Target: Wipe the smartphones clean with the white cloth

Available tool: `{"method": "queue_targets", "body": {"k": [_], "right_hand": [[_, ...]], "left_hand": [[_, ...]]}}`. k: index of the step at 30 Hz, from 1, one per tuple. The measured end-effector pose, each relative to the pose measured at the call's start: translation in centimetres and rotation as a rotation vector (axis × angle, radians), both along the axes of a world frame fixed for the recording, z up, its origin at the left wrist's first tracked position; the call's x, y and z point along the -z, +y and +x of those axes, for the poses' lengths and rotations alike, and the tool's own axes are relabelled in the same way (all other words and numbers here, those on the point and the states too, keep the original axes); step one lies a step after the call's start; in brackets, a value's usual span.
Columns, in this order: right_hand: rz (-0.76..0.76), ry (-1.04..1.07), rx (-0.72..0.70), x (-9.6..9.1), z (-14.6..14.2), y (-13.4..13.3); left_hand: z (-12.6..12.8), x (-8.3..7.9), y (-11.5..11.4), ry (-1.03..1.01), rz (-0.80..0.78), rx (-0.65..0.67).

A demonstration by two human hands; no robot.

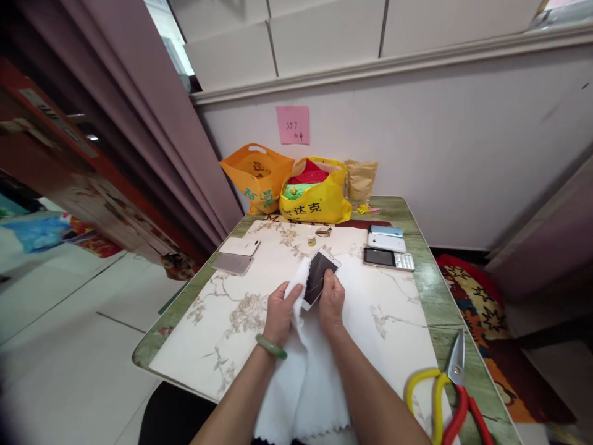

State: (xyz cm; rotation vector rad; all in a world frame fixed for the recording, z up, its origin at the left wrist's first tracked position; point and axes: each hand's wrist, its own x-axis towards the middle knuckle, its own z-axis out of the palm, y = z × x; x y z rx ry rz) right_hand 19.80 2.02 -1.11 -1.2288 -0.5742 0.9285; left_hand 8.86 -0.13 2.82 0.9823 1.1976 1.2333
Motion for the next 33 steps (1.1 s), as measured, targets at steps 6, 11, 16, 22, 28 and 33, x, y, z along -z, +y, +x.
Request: {"method": "queue_targets", "body": {"k": [6,11,16,22,28,33], "right_hand": [[0.089,-0.002,0.034,-0.8,1.9,0.8],[0.127,-0.062,-0.301,-1.2,2.5,0.5],[0.037,-0.032,-0.649,-1.5,2.7,-0.2],[0.142,-0.326,-0.499,-1.6,1.9,-0.1],[0.160,-0.283,-0.240,-0.9,0.9,-0.6],[0.154,-0.281,-0.120,-1.0,0.1,-1.4]], "left_hand": [[-4.0,-2.3,1.9,0.037,-0.028,0.219],[-4.0,-1.9,3.1,-0.101,-0.060,0.044],[-3.6,-0.5,3.7,-0.232,-0.106,-0.113],[-1.9,-0.6,3.6,-0.379,-0.173,-0.362],[1.9,-0.9,2.6,-0.355,-0.096,-0.493],[2.4,-0.5,2.4,-0.268,-0.070,-0.523]]}}
